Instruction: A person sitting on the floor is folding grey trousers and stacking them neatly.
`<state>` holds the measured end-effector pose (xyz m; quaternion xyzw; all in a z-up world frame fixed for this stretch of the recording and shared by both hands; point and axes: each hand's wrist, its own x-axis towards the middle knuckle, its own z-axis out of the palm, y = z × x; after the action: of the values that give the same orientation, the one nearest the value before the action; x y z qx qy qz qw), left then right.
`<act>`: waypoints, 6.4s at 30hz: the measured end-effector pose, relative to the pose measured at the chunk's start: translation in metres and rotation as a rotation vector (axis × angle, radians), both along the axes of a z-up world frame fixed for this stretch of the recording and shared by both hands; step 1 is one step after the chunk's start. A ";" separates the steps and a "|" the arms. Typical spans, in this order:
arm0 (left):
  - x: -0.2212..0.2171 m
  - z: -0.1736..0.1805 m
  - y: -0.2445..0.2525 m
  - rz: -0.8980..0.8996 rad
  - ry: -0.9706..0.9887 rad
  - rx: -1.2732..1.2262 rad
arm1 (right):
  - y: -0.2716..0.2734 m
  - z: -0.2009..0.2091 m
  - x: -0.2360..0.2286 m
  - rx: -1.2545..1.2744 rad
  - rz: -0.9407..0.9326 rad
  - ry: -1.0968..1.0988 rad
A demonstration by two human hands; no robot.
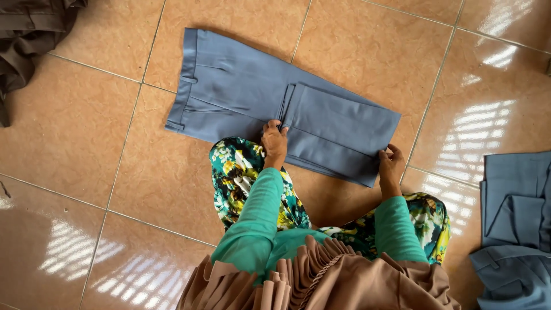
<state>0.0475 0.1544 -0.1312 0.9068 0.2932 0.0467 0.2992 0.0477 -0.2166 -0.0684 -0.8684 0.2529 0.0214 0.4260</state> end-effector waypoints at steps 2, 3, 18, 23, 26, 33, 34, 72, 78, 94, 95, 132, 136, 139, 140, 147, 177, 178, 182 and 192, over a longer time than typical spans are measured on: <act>0.004 -0.014 0.001 0.009 0.095 0.037 | -0.003 -0.010 0.002 -0.004 0.005 0.008; 0.004 -0.015 0.001 0.020 0.094 0.038 | 0.000 -0.007 0.002 -0.003 0.015 0.007; 0.001 0.079 -0.012 0.103 -0.193 -0.246 | 0.016 0.017 0.003 -0.077 0.051 0.037; 0.017 0.016 -0.013 0.036 -0.019 -0.007 | 0.012 0.013 0.002 -0.065 0.047 0.046; 0.025 -0.004 -0.017 0.050 0.046 0.002 | 0.012 0.011 0.003 -0.091 0.049 0.044; 0.043 0.076 -0.036 -0.184 -0.309 0.090 | 0.011 0.012 0.000 -0.102 0.044 0.046; 0.046 0.103 -0.038 -0.213 -0.368 -0.020 | 0.013 0.015 -0.001 -0.098 0.035 0.041; -0.013 0.017 -0.045 -0.388 0.038 0.016 | 0.024 0.175 -0.005 0.702 -0.206 -0.112; -0.037 0.073 -0.123 -0.599 -0.168 -0.498 | 0.025 0.283 0.003 0.661 -0.169 -0.256; -0.080 0.103 -0.158 0.229 0.333 -1.389 | 0.176 0.133 0.056 0.203 0.497 -0.016; -0.073 0.123 -0.151 0.305 0.389 -1.512 | 0.166 0.110 0.049 -0.142 0.596 0.016; -0.002 0.064 -0.058 -0.353 -0.118 0.453 | 0.157 0.037 -0.032 -0.716 0.705 -0.362; -0.012 0.065 -0.048 -0.261 -0.092 0.587 | 0.099 0.022 -0.054 -0.665 0.638 0.034; -0.012 0.063 -0.049 -0.235 -0.063 0.597 | 0.047 -0.013 -0.054 -0.677 0.316 0.237; -0.012 0.064 -0.050 -0.217 -0.086 0.607 | 0.032 -0.027 -0.051 -0.631 0.072 0.215; -0.009 0.070 -0.051 -0.212 -0.121 0.626 | 0.164 0.045 0.049 -0.688 0.620 -0.398; -0.005 0.074 -0.050 -0.177 -0.215 0.651 | 0.068 0.015 0.046 -0.686 0.174 0.007; -0.004 0.074 -0.051 -0.172 -0.222 0.650 | 0.098 0.018 0.039 -0.685 0.342 -0.155; -0.003 0.077 -0.050 -0.168 -0.240 0.649 | 0.149 0.031 -0.014 -0.732 0.756 -0.369; 0.001 0.087 -0.045 -0.195 -0.208 0.550 | 0.037 0.025 -0.040 -0.741 0.464 0.198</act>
<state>0.0487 0.1099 -0.0442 0.9680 0.1491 0.1877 0.0738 0.0080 -0.1799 -0.0438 -0.9899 0.0816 0.1073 0.0440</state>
